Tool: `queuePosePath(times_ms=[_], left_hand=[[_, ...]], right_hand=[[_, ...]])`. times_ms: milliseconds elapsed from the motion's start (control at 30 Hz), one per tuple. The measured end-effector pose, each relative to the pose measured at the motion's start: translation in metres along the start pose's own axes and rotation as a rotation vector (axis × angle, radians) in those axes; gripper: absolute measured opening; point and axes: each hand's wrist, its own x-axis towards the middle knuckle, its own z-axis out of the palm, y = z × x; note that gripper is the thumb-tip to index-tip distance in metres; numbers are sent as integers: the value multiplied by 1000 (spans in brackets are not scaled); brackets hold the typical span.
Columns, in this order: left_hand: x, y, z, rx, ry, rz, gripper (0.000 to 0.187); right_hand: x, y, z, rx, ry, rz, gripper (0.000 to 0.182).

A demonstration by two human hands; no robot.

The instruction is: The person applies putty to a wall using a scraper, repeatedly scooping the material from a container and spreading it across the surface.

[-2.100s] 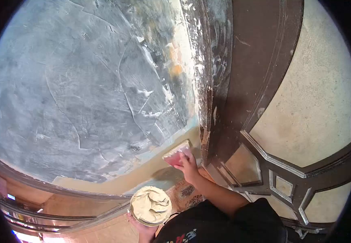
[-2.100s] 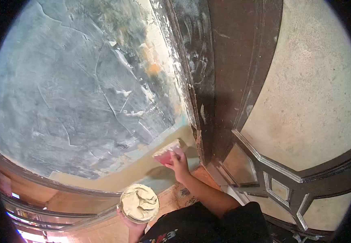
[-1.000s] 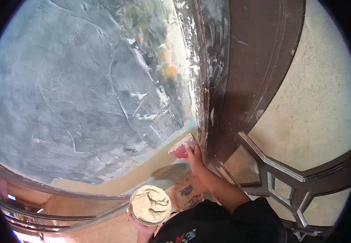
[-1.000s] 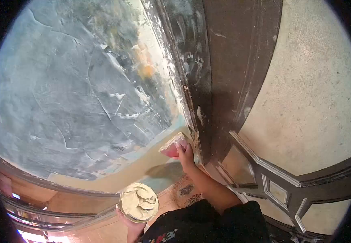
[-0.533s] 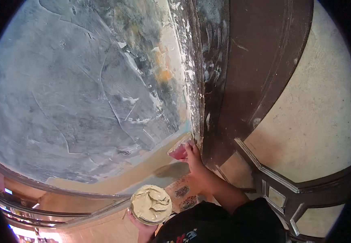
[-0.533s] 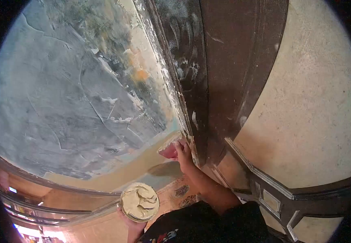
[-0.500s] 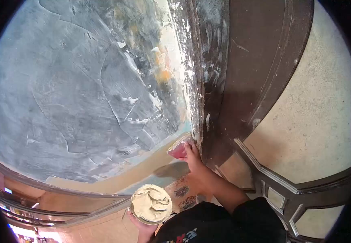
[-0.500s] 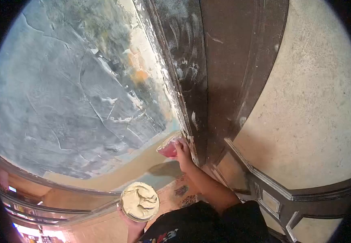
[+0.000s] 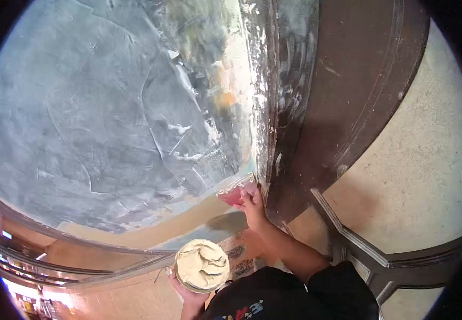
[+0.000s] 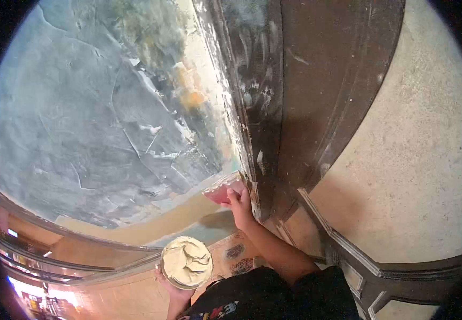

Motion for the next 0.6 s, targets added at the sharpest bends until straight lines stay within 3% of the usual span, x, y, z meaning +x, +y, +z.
queuePosePath(times_ms=[67, 100, 133, 200, 300, 467, 600], left_hand=[[2, 1, -6, -798, -99, -347, 84], [-1, -34, -18, -523, -118, -203, 86], [-1, -28, -18, -524, -112, -198, 86], [-3, -11, -18, -1043, -76, -417, 85], [-7, -10, -28, -1013, -97, -346, 84], [-8, -19, -55, -1100, -99, -392, 85], [-12, -19, -80, -1125, -105, -396, 84]], right_hand=[[4, 9, -4, -62, 29, -46, 24], [4, 26, -14, -84, 90, -26, 27], [2, 40, -26, -84, 82, -26, 27], [-10, 61, -45, -144, 217, 244, 30], [-29, 57, -19, -101, 181, 200, 32], [-30, 36, 53, -23, 2, 51, 29], [-30, 76, 35, -122, 75, -18, 25]])
